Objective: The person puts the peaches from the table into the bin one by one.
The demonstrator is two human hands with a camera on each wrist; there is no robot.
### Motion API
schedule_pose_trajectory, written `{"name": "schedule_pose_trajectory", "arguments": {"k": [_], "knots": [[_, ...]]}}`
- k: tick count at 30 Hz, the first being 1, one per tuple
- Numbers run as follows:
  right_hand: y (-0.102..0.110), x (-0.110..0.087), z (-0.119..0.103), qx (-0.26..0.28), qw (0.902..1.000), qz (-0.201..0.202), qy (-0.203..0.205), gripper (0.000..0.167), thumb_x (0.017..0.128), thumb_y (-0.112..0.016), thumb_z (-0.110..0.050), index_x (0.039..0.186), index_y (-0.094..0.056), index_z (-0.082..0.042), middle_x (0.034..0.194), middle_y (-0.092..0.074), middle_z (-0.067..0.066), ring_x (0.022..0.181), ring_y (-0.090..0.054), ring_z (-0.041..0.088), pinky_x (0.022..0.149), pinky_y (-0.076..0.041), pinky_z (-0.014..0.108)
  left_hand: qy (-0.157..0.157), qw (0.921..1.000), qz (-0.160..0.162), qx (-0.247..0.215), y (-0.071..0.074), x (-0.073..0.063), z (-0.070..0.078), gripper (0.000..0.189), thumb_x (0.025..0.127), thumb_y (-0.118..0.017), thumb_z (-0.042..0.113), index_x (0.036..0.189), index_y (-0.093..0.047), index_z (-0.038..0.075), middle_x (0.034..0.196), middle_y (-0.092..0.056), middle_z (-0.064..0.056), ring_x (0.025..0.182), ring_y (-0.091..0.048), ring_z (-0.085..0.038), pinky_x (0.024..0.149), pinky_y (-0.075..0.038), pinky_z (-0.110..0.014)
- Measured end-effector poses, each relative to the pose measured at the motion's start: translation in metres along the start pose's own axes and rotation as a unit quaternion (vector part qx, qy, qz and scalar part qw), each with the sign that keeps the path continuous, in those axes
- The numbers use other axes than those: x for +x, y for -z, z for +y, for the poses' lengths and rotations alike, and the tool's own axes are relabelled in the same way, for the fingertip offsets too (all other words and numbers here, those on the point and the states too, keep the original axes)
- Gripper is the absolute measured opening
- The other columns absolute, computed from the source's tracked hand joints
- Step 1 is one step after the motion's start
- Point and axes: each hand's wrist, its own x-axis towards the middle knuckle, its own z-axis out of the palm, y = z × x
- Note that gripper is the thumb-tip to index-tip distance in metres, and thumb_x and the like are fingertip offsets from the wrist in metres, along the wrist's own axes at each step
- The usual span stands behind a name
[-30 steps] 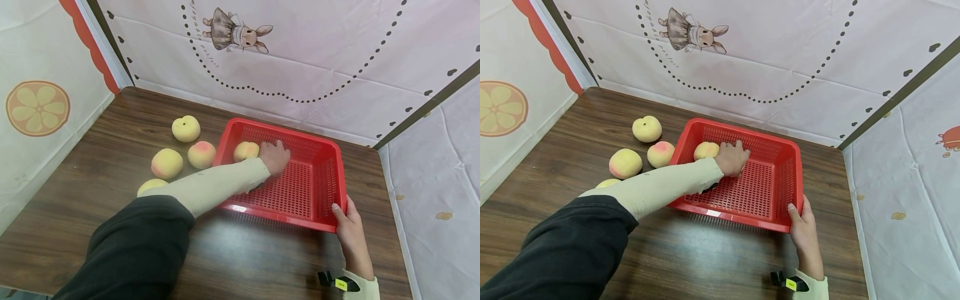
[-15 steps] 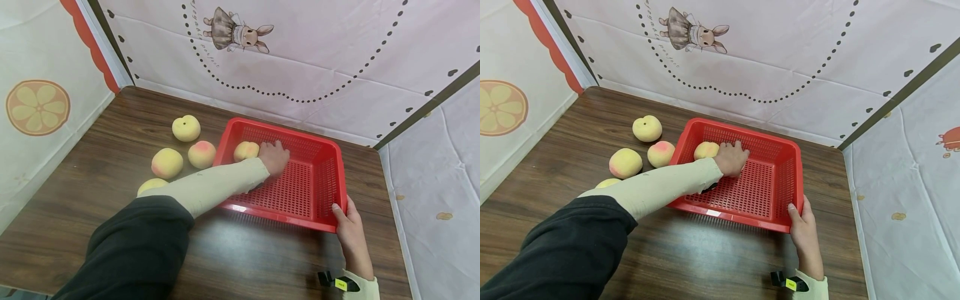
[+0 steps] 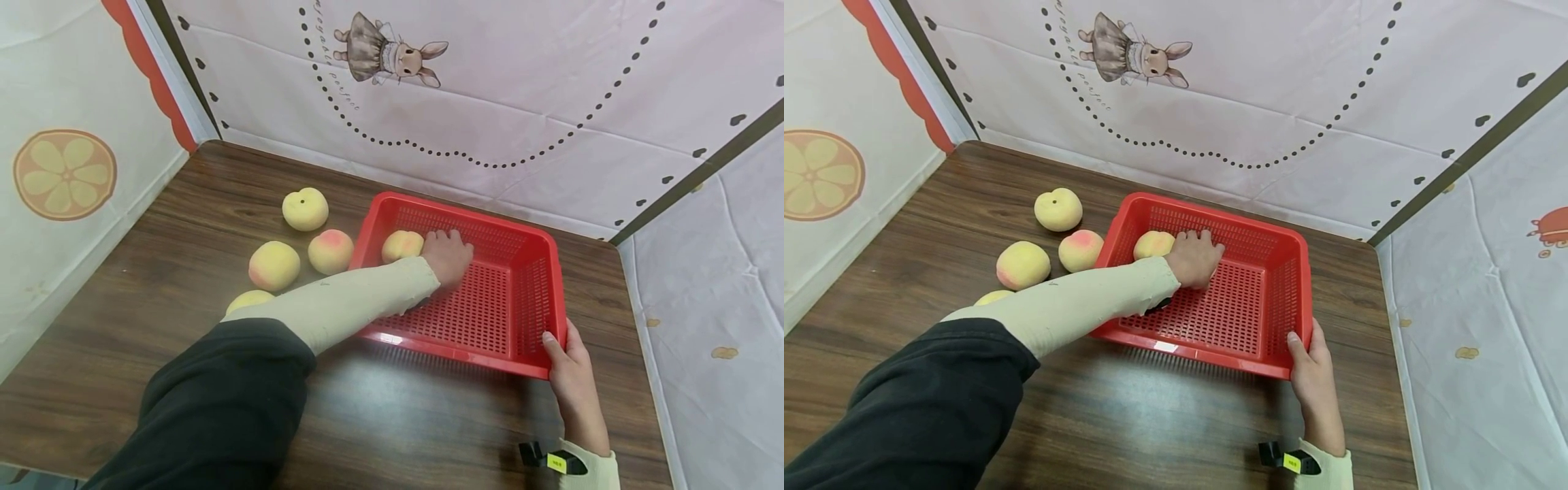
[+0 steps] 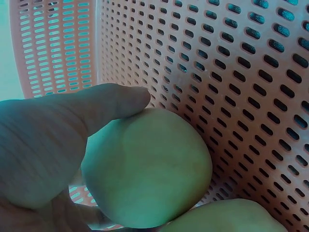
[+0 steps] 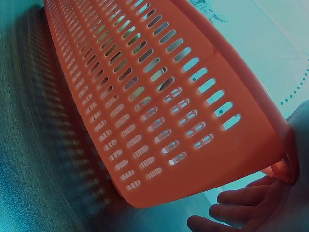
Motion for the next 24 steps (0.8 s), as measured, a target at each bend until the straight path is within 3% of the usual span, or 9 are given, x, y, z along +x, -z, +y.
{"name": "schedule_pose_trajectory", "arguments": {"k": [11,17,24], "knots": [[0.0,0.001,0.001,-0.003,1.0,-0.002,-0.002,0.062,0.112,-0.04,-0.026,0.168,-0.013,-0.022,0.16,-0.045,0.015,0.102,-0.066,0.0,0.081,-0.057,0.015,-0.005,0.9999,0.001,-0.014,0.008,-0.003,0.002,0.05,0.098,-0.065,0.032,0.145,-0.054,0.02,0.139,-0.056,-0.01,0.132,-0.054,-0.034,0.109,-0.046,-0.052],[0.0,0.001,0.002,0.0,1.0,-0.001,-0.007,0.062,0.112,-0.04,-0.026,0.168,-0.013,-0.023,0.161,-0.044,0.015,0.102,-0.065,0.0,0.083,-0.057,0.016,-0.007,0.9995,-0.003,-0.029,0.015,-0.009,0.003,0.064,0.094,-0.072,0.048,0.149,-0.049,0.023,0.144,-0.054,-0.008,0.138,-0.049,-0.033,0.113,-0.042,-0.053],[0.0,0.0,0.002,-0.002,1.0,-0.001,-0.005,0.063,0.112,-0.041,-0.027,0.168,-0.013,-0.023,0.16,-0.044,0.015,0.103,-0.065,0.001,0.082,-0.057,0.016,-0.019,0.9989,-0.002,-0.043,0.021,-0.016,0.006,0.076,0.095,-0.067,0.058,0.157,-0.041,0.025,0.158,-0.046,-0.009,0.151,-0.037,-0.037,0.121,-0.033,-0.058]]}}
